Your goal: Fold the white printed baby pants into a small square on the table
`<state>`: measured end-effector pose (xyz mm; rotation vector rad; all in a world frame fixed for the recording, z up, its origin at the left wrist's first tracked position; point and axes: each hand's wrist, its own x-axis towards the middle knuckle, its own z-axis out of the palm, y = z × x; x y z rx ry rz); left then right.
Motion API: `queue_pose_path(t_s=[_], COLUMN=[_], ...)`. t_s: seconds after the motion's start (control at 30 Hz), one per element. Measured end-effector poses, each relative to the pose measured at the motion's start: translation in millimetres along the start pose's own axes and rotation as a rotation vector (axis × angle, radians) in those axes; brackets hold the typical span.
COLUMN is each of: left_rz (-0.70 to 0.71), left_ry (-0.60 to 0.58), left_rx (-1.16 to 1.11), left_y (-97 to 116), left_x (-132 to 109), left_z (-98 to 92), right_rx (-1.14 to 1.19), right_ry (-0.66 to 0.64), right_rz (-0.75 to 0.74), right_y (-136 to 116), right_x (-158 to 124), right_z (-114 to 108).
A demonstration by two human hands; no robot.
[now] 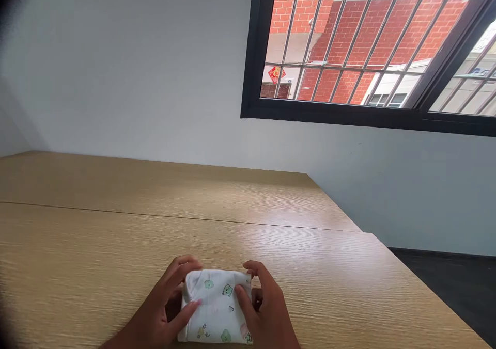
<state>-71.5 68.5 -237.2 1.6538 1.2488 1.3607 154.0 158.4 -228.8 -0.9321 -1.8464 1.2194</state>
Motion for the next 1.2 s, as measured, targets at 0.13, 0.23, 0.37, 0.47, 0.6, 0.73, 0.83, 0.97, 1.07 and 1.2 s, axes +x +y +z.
queue_pose_path(t_s=[0.13,0.23,0.37,0.47,0.6,0.73,0.83,0.97,1.07,1.2], left_rz=[0.287,0.534,0.787,0.797,0.72,0.692,0.703,0.629,0.519,0.445], left_ry=[-0.012,-0.06,-0.085,-0.097,-0.194,-0.26,-0.263,-0.303,-0.158,0.166], left_rx=[0.525,0.869,1.122,1.194,1.266,1.27,1.199,0.834,0.405,0.3], left_y=[8.6,14.4,9.6,3.0,0.2,-2.5,0.4,19.7,37.8,68.5], left_x=[4.7,8.4,9.1,6.2,2.9,3.3,5.1,9.4,20.8,57.0], left_z=[-4.5,-0.4,15.1,22.1,19.6,16.6,15.0,5.3,-14.2,-59.2], right_rx=[-0.339,-0.525,-0.553,-0.461,-0.2,-0.087,-0.084,-0.12,-0.174,-0.357], right_ry=[0.11,0.153,-0.011,-0.186,-0.209,-0.178,-0.177,-0.184,0.016,0.403], right_rz=[-0.367,-0.642,-0.836,-0.718,-0.495,-0.44,-0.435,-0.448,-0.442,-0.381], right_y=[-5.1,-16.4,-26.4,-24.1,-19.8,-20.3,-20.3,-30.7,-57.5,-86.8], right_x=[2.2,-0.1,-6.0,-6.4,-2.4,-0.7,-3.2,0.0,16.1,41.2], right_z=[-3.7,-2.7,6.3,13.9,16.9,17.3,19.8,8.6,-26.8,-88.2])
